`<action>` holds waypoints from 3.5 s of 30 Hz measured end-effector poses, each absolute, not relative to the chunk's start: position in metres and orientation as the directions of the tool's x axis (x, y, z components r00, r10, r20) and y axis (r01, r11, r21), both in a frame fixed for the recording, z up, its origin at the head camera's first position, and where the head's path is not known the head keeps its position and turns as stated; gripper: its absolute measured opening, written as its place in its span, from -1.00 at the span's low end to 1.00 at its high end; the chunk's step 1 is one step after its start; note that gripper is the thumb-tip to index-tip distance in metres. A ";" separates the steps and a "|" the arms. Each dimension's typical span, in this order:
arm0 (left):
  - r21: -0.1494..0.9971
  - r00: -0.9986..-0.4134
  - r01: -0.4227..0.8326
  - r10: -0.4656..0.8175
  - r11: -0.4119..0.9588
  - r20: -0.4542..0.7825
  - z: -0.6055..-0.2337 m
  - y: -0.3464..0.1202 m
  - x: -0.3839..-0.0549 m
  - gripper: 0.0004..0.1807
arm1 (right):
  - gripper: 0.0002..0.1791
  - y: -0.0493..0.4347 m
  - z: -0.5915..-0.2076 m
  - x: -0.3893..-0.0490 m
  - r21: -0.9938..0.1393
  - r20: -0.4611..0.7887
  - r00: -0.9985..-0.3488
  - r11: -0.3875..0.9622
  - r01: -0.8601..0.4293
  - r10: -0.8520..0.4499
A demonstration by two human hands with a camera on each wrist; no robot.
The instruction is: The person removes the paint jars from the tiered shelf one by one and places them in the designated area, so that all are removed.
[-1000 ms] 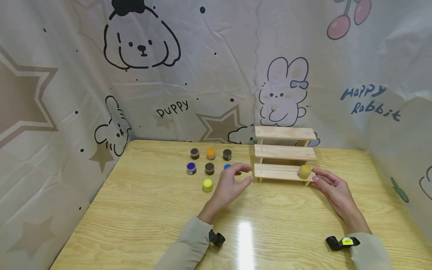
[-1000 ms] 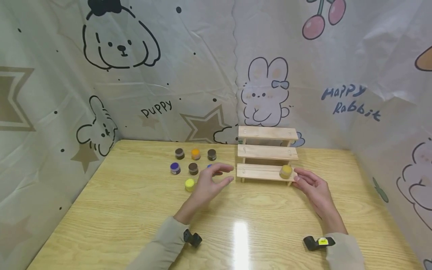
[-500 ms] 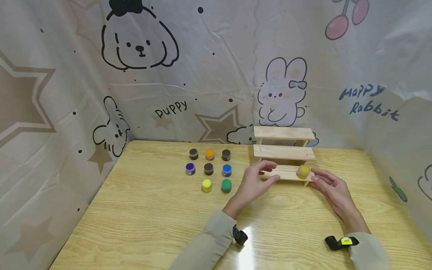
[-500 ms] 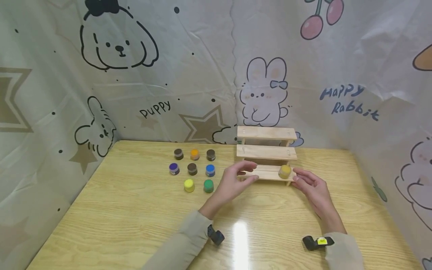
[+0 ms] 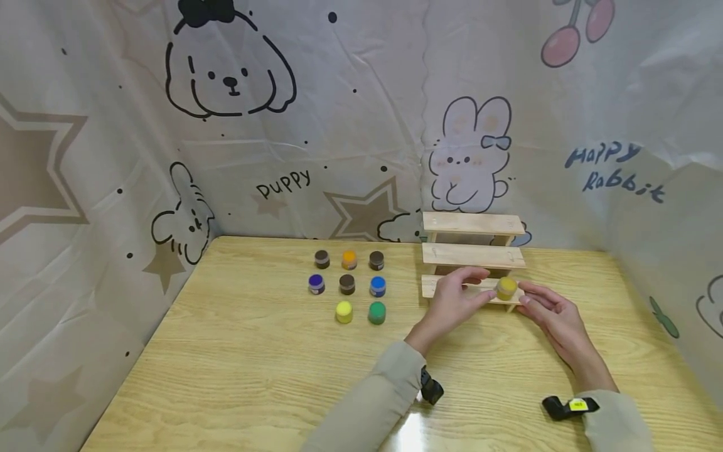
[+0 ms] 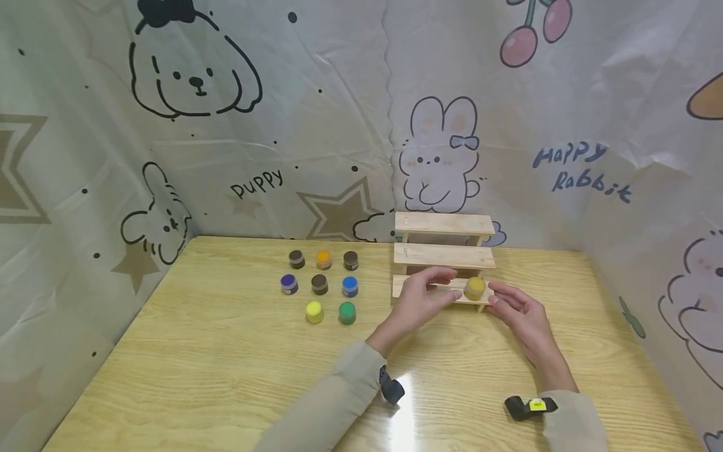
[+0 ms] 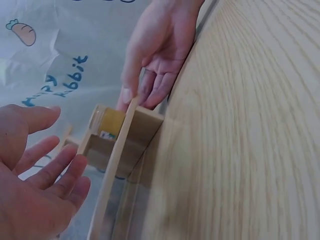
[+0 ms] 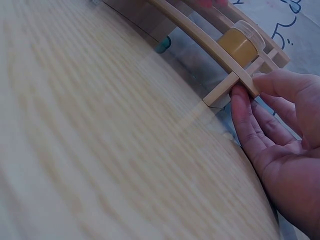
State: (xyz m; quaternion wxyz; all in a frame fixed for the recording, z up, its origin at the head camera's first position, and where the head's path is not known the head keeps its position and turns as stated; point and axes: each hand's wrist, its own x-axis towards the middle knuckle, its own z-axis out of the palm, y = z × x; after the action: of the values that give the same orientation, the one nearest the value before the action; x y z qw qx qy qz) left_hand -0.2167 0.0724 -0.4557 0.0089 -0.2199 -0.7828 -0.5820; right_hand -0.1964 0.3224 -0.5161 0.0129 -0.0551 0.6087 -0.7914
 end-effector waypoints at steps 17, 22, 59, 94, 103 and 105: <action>0.854 -0.922 0.343 0.314 0.391 0.227 -0.466 0.113 -0.225 -0.58 | -0.62 0.324 -0.518 -0.198 -0.959 0.102 -0.991 -0.273 -0.074 -0.090; 0.829 -0.936 0.328 0.277 0.454 0.219 -0.466 0.117 -0.227 -0.63 | -0.62 0.323 -0.519 -0.198 -0.958 0.087 -0.992 -0.279 -0.059 -0.089; 0.902 -0.878 0.396 0.358 0.169 0.319 -0.433 0.054 -0.208 -0.72 | -0.63 0.324 -0.519 -0.199 -0.957 0.068 -0.994 -0.287 -0.041 -0.088; 0.917 -0.917 0.377 0.189 0.126 0.351 -0.437 -0.077 -0.175 -0.66 | -0.61 0.326 -0.519 -0.199 -0.954 0.104 -0.989 -0.291 -0.069 -0.107; 0.913 -0.920 0.388 0.114 0.127 0.375 -0.446 -0.105 -0.170 -0.66 | -0.61 0.325 -0.519 -0.199 -0.959 0.095 -0.991 -0.275 -0.067 -0.092; 0.913 -0.922 0.384 0.101 0.136 0.373 -0.447 -0.110 -0.169 -0.65 | -0.61 0.325 -0.519 -0.199 -0.959 0.093 -0.992 -0.274 -0.066 -0.089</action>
State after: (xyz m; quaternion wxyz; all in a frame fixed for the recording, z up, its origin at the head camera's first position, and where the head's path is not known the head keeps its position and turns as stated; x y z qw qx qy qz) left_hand -0.1687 -0.1102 -0.4465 0.1110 -0.1629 -0.7455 -0.6367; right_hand -0.1988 0.3250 -0.5189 0.0073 -0.0641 0.6023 -0.7956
